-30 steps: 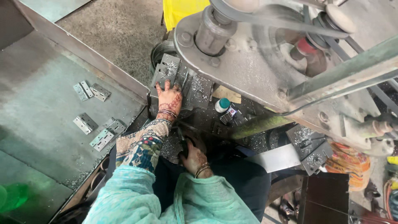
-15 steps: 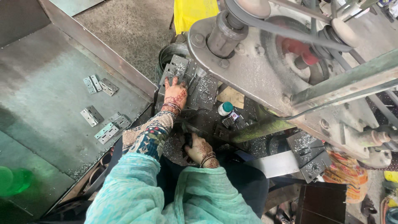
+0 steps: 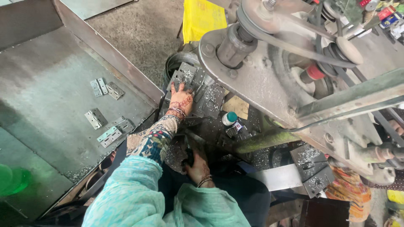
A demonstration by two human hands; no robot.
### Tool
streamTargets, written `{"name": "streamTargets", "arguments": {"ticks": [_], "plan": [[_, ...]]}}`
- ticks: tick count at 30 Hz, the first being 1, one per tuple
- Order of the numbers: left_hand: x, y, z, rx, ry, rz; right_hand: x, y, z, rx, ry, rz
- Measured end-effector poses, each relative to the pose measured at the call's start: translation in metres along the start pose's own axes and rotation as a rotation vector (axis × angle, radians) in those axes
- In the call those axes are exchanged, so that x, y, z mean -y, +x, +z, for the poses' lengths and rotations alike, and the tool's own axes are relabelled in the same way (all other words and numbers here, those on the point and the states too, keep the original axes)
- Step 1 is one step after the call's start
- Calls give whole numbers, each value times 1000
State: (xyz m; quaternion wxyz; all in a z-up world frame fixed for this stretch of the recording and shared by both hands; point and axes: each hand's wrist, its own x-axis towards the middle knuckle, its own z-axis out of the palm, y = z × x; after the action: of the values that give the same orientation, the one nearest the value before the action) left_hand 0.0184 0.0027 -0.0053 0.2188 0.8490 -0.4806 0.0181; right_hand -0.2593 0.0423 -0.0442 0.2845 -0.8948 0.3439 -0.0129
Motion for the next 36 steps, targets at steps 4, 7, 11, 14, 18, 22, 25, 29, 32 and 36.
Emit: {"name": "streamTargets", "arguments": {"ticks": [4,7,11,14,18,22,25,29,32,36], "plan": [[-6,5,12,82,99,-23,16,12,-34,85,-84,32],[-10,22,10,65,88,-40,19,13,-34,68,-68,48],[-11,23,15,11,85,-43,4,-19,22,-76,-42,-30],[-11,27,19,30,96,-52,-17,-12,41,-68,27,73],[-6,10,28,16,83,-32,-23,-12,36,-16,49,35],[2,11,22,-23,10,-9,-1,7,-8,60,19,-33],[-9,14,20,110,96,-38,10,21,-36,142,-53,11],[-17,25,4,123,109,-67,6,16,-26,152,-43,88],[-21,24,0,122,99,-83,-11,-12,26,-115,-40,-160],[-22,31,-2,221,119,-96,-33,-12,62,-89,68,-77]]}}
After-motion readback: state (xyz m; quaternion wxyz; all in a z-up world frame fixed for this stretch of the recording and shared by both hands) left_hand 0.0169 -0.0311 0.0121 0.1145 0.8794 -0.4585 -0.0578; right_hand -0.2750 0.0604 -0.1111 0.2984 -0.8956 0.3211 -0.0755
